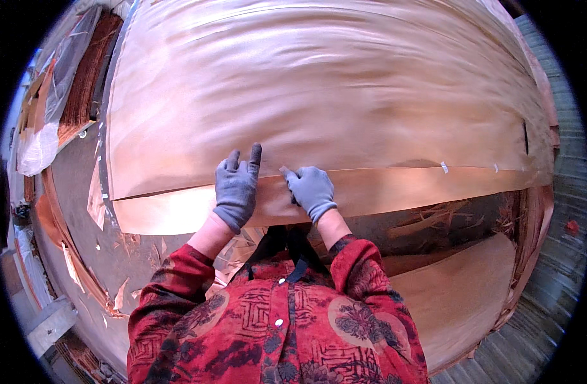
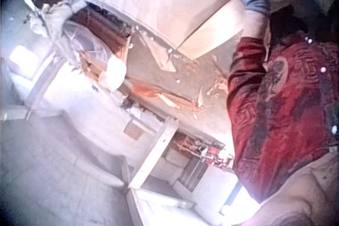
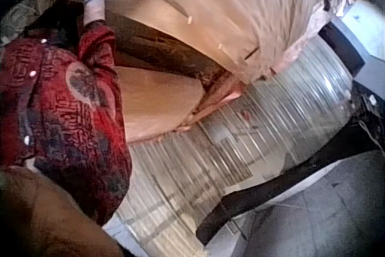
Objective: The person applies thin wood veneer strips to a large curved wooden surface using a utility knife and adhesive. They smooth the veneer, trim excess edges, and secure the strips with small white clips. The process involves lifting and repositioning veneer sheets to ensure proper alignment and adhesion.
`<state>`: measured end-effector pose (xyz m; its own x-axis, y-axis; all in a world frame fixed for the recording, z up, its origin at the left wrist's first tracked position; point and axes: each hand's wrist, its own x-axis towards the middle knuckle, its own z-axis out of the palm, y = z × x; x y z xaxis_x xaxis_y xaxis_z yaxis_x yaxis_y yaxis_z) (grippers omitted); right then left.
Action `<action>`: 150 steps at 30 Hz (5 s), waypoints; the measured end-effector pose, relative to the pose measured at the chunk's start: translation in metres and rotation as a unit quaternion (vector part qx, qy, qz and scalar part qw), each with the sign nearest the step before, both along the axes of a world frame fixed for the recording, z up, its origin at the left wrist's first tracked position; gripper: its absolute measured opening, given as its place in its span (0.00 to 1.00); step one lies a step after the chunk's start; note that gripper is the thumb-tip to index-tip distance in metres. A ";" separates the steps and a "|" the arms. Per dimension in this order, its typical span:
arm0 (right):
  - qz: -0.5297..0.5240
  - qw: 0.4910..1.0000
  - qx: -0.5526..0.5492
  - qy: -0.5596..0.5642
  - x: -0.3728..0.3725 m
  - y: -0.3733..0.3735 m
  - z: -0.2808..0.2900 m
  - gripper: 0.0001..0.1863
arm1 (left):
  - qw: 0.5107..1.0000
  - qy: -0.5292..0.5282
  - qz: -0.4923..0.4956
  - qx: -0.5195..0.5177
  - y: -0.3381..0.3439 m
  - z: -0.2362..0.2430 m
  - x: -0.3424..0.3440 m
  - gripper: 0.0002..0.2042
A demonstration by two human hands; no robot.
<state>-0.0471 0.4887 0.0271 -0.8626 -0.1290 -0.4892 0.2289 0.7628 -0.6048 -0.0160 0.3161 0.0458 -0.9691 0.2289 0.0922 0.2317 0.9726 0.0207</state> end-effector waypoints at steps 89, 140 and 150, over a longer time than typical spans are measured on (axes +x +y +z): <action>0.684 0.710 0.124 0.114 0.007 -0.460 0.045 0.09 | 0.878 0.180 0.435 0.091 -0.364 -0.050 0.130 0.25; 0.066 0.887 -0.453 0.054 0.016 -0.203 0.137 0.02 | 0.858 0.278 0.362 0.236 -0.326 -0.069 0.041 0.41; -0.246 0.804 -0.536 -0.074 0.083 -0.180 0.088 0.21 | 0.881 -0.022 -0.062 0.468 -0.203 0.059 0.044 0.16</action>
